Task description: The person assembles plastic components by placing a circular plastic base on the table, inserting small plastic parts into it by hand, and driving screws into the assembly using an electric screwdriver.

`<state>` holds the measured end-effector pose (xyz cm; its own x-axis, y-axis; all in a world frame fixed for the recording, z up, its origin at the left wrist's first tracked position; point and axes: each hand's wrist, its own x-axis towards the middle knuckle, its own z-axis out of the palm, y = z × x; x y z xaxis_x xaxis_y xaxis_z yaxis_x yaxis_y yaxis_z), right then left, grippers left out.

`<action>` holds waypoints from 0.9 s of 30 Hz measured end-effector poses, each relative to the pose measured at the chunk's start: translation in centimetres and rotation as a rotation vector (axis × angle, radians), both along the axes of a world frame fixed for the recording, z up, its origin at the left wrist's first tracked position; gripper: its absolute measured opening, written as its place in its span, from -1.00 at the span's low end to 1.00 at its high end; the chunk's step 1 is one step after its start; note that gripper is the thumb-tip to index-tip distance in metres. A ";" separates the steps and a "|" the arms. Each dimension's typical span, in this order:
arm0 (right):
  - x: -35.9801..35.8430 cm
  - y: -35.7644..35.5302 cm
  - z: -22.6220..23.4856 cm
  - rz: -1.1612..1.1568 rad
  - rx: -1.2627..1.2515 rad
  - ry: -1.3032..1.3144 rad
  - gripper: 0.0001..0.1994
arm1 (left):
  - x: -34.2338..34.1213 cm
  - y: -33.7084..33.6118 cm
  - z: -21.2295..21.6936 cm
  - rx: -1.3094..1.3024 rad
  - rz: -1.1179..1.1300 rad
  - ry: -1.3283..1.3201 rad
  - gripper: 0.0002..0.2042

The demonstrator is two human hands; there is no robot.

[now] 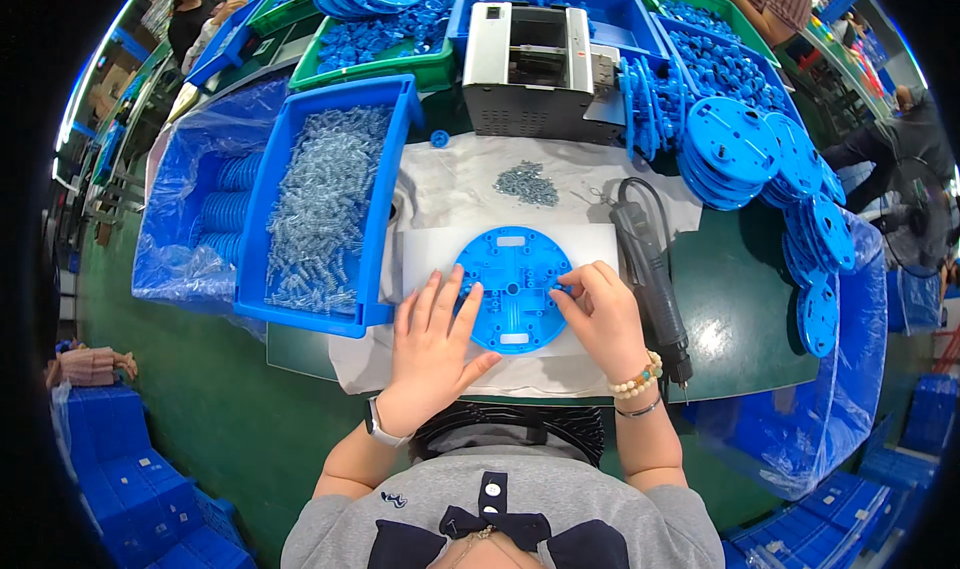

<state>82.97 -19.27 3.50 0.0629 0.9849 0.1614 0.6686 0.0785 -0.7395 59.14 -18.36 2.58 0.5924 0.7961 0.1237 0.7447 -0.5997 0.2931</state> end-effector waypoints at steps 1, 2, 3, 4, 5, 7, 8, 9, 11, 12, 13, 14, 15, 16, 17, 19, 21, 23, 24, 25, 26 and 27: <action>0.0 0.0 0.0 -0.008 -0.008 -0.014 -0.83 | -0.1 0.0 0.3 -0.023 -0.002 -0.014 -0.26; 0.0 0.0 0.0 0.005 -0.005 -0.009 -0.83 | -0.4 0.0 0.7 -0.019 0.011 -0.009 -0.26; 0.1 0.1 0.0 0.010 0.005 -0.005 -0.82 | -0.6 0.0 1.3 -0.057 -0.020 -0.121 -0.27; 0.1 0.1 0.1 0.016 0.015 -0.001 -0.81 | -0.8 0.0 2.0 -0.094 -0.051 -0.233 -0.28; -0.1 -0.1 0.2 0.001 0.019 0.031 -0.74 | -1.3 0.0 2.7 -0.081 -0.108 -0.426 -0.38; -0.4 -0.5 0.9 -0.032 0.004 0.105 -0.71 | -3.7 0.5 4.7 0.057 -0.170 -0.453 -0.49; -0.5 -0.7 1.2 -0.075 -0.014 0.175 -0.68 | -5.1 1.0 5.8 0.191 -0.241 -0.480 -0.59; -0.4 -0.9 1.5 -0.068 -0.030 0.170 -0.66 | -6.3 1.6 6.9 0.269 -0.045 -0.454 -0.68; 0.1 -1.5 2.2 -0.020 -0.004 0.101 -0.66 | -8.4 4.4 7.3 0.336 0.240 -0.353 -0.80; 0.1 -1.6 2.6 0.034 0.025 0.044 -0.66 | -9.3 6.0 7.4 0.333 0.337 -0.270 -0.84; 0.0 -1.7 3.4 0.072 0.022 0.036 -0.69 | -10.1 7.1 7.4 0.336 0.344 -0.266 -0.84; -0.2 -1.8 4.4 0.079 0.024 0.038 -0.69 | -10.8 8.0 7.0 0.185 0.242 -0.194 -0.87; -0.2 -1.9 5.3 0.158 0.005 0.049 -0.72 | -11.2 8.6 6.6 0.035 0.139 -0.123 -0.89; -0.3 -1.9 6.2 0.234 -0.016 0.057 -0.74 | -11.1 8.9 6.1 0.035 0.143 -0.128 -0.89; -0.5 -2.1 7.0 0.275 -0.051 0.110 -0.78 | -10.8 9.2 5.7 0.034 0.114 -0.072 -0.90; -0.5 -1.9 8.3 0.333 -0.037 0.103 -0.79 | -10.8 9.5 5.1 0.002 0.045 -0.007 -0.90; -0.5 -1.5 9.3 0.400 -0.017 0.059 -0.79 | -10.9 9.4 5.0 -0.024 0.046 -0.009 -0.88; -0.8 -0.6 10.2 0.436 -0.019 0.020 -0.79 | -11.0 9.6 5.1 -0.051 0.045 -0.012 -0.86; -1.0 -0.2 10.6 0.470 -0.020 -0.014 -0.80 | -11.1 9.6 5.2 -0.070 0.037 -0.019 -0.83; -1.3 0.3 10.9 0.473 -0.024 -0.018 -0.80 | -11.1 9.7 5.2 -0.088 0.029 -0.026 -0.79; -1.8 0.8 11.2 0.517 -0.016 -0.052 -0.80 | -10.9 9.8 5.2 -0.091 0.031 -0.031 -0.79; -2.3 1.3 11.4 0.566 -0.006 -0.085 -0.80 | -10.6 9.9 5.2 -0.055 0.022 0.027 -0.77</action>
<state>80.68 -17.92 14.90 -0.4872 0.8624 0.1372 0.5809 0.4374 -0.6865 48.55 -8.43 7.78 0.5769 0.8144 0.0635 0.7659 -0.5663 0.3044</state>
